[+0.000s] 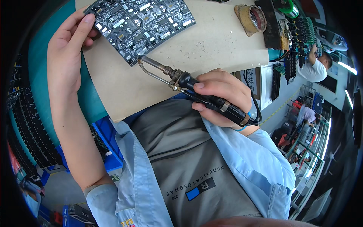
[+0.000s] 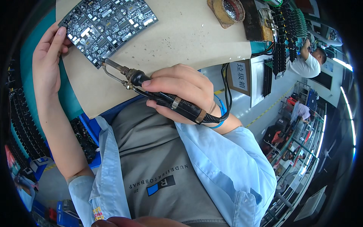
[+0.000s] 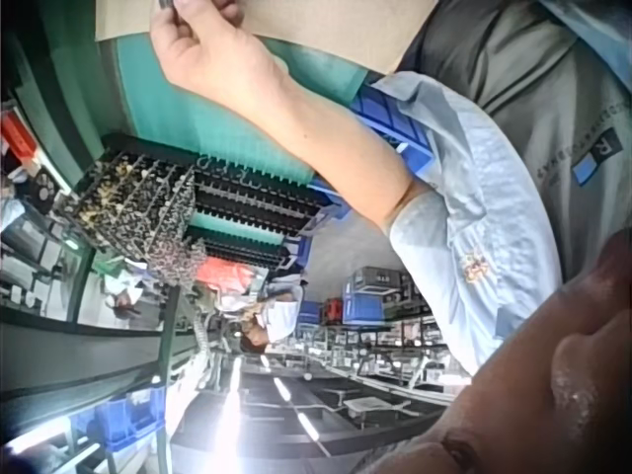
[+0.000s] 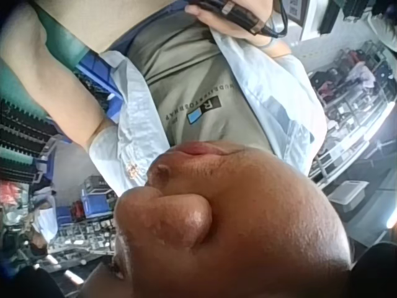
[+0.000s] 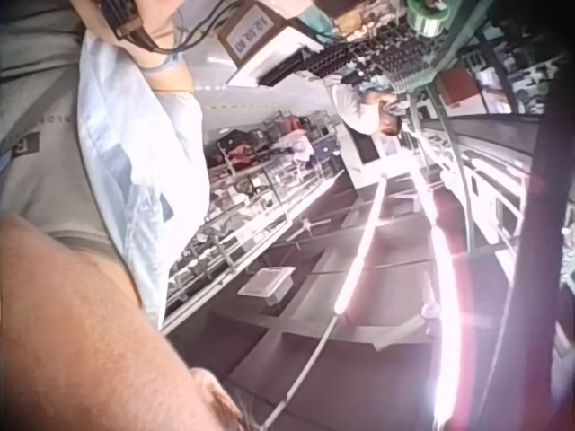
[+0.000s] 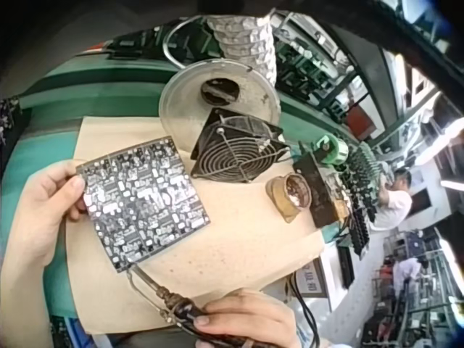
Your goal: The person solders components onto a circuit board using a soldering iron, then sets the soldering iron down.
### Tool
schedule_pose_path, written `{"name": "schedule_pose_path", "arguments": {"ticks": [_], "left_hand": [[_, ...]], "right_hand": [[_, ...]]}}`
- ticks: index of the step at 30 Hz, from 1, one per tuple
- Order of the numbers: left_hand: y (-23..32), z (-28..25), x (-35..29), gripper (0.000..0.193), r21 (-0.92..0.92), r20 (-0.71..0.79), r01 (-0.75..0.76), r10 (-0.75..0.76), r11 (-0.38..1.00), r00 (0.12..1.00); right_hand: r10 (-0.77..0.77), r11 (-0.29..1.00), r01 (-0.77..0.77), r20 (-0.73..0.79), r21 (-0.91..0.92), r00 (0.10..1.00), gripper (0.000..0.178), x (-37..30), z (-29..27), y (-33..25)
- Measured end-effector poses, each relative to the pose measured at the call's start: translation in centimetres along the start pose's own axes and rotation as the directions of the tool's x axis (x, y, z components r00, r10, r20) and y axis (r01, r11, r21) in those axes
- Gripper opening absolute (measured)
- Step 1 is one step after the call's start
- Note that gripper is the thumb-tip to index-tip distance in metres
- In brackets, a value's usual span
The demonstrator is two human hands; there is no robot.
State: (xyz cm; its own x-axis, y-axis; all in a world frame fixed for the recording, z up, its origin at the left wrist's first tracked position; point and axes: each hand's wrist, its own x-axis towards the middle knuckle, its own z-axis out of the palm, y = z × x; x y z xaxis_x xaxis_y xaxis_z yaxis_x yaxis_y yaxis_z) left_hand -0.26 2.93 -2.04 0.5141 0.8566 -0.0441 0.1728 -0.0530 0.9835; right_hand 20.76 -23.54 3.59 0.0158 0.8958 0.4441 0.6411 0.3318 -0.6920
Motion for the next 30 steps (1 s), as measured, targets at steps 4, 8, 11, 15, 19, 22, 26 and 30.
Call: {"name": "schedule_pose_path", "arguments": {"ticks": [4, 8, 11, 15, 19, 22, 26, 30], "left_hand": [[0.06, 0.09, -0.07, 0.038, -0.010, -0.005, 0.002, -0.002, 1.000, 1.000], [-0.19, -0.15, -0.02, 0.037, -0.005, -0.006, 0.008, -0.008, 1.000, 1.000], [-0.26, -0.11, -0.01, 0.037, -0.009, -0.001, 0.004, -0.004, 1.000, 1.000], [-0.42, -0.15, -0.01, 0.037, -0.006, -0.010, -0.007, 0.007, 1.000, 1.000], [-0.37, -0.19, -0.08, 0.038, -0.003, -0.015, -0.004, 0.004, 1.000, 1.000], [-0.49, -0.27, -0.08, 0.038, -0.008, -0.022, 0.008, -0.008, 1.000, 1.000], [-0.52, -0.30, -0.12, 0.039, -0.007, -0.019, 0.009, -0.009, 1.000, 1.000], [-0.58, -0.39, -0.06, 0.039, -0.013, -0.013, 0.008, -0.008, 1.000, 1.000]], "right_hand": [[0.018, 1.000, -0.018, 0.011, -0.004, 1.000, 0.041, -0.13, -0.15, -0.10], [0.027, 1.000, -0.027, 0.007, -0.005, 1.000, 0.041, -0.23, -0.08, -0.17], [0.039, 0.999, -0.039, -0.012, -0.012, 0.999, 0.041, -0.37, 0.00, -0.14], [0.044, 0.999, -0.045, -0.019, -0.011, 0.999, 0.041, -0.37, -0.05, -0.15], [0.054, 0.999, -0.054, -0.026, 0.004, 0.998, 0.040, -0.49, -0.04, -0.11], [0.062, 0.998, -0.062, -0.025, 0.006, 0.998, 0.040, -0.52, -0.03, -0.15], [0.051, 0.999, -0.051, -0.023, -0.008, 0.998, 0.040, -0.48, -0.11, -0.09], [0.031, 0.999, -0.032, -0.038, -0.016, 0.999, 0.040, -0.48, -0.13, 0.10]]}}
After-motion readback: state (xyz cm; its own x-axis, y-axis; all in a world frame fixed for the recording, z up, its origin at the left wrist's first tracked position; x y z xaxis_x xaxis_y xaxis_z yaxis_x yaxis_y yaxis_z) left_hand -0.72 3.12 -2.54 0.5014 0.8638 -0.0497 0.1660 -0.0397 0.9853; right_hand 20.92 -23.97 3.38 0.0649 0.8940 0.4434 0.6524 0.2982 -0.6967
